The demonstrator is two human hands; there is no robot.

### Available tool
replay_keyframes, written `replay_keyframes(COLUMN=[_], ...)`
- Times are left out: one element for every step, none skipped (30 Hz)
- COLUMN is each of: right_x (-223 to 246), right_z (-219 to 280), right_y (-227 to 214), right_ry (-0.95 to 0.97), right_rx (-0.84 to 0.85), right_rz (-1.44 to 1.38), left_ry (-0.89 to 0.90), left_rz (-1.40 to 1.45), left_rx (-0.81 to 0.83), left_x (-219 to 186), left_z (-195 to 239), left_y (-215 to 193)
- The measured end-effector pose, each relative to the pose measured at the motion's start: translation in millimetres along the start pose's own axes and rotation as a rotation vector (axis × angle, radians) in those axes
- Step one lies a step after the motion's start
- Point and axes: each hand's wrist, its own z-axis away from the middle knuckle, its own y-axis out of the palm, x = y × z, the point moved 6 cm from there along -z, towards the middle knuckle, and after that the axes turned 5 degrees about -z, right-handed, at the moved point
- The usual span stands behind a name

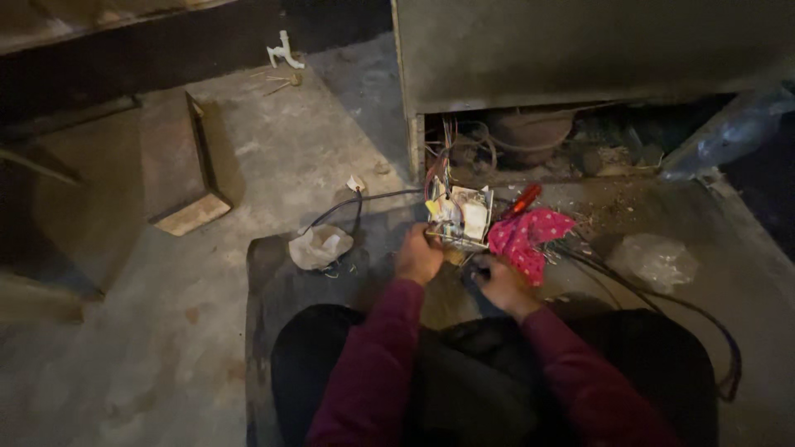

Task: The person sits on the floor and works on an electrical box mounted low on a wall. They connect wires inside the box, secure the cover, and use a screwdriver to tighten screws on the box and a nearby socket.

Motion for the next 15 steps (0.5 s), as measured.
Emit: replay_keyframes(right_x=[-0.9,-0.8,-0.6,1.3,3.5,5.8,5.6,5.2,5.0,3.2,1.9,0.5,2.3,5.1,7.9], right_z=[-0.8,-2.8,-2.9,-2.1,-1.2,-0.2,0.0,1.3,1.5,2.8,3.3,3.1,2.7,1.3,0.6], right_y=[-0.9,-2.5,-3.6,-5.9,-8.1,-10.4,-12.5,-13.3,-14.2,-15.4,-16.5,-18.8,-20.6,-23.1,-25.9], right_ry=[0.011,0.021,0.03,0.004,-0.022,-0.048,-0.034,-0.018,-0.001,0.036,0.074,0.11,0.103,0.094,0.084], right_rx=[-0.021,-0.044,-0.066,-0.097,-0.128,-0.16,-0.171,-0.179,-0.188,-0.213,-0.239,-0.264,-0.288,-0.31,-0.333], right_rz=[0.026,0.053,0.08,0.048,0.016,-0.018,-0.023,-0.031,-0.038,-0.051,-0.064,-0.075,-0.097,-0.118,-0.139], left_ry=[0.014,0.028,0.042,0.036,0.029,0.023,0.019,0.013,0.007,0.009,0.011,0.012,0.044,0.075,0.106], left_rz=[-0.007,-0.012,-0.017,-0.018,-0.019,-0.021,-0.023,-0.028,-0.033,-0.022,-0.012,0.002,0.025,0.049,0.074], left_rx=[0.005,0.009,0.013,0.016,0.02,0.024,0.034,0.047,0.06,0.038,0.016,-0.008,-0.027,-0.048,-0.069], left_x=[-3.6,-6.9,-9.4,-10.7,-11.0,-10.8,-10.4,-8.6,-6.9,-5.1,-3.2,-2.2,-2.6,-3.4,-4.7], left_z=[5.8,10.0,12.8,14.0,14.0,13.0,11.1,9.8,8.5,8.9,9.2,9.0,8.8,8.0,7.3], left_y=[-2.1,-4.5,-6.7,-8.0,-9.1,-9.6,-8.9,-7.9,-6.0,-5.3,-5.0,-4.4,-5.2,-7.6,-10.3])
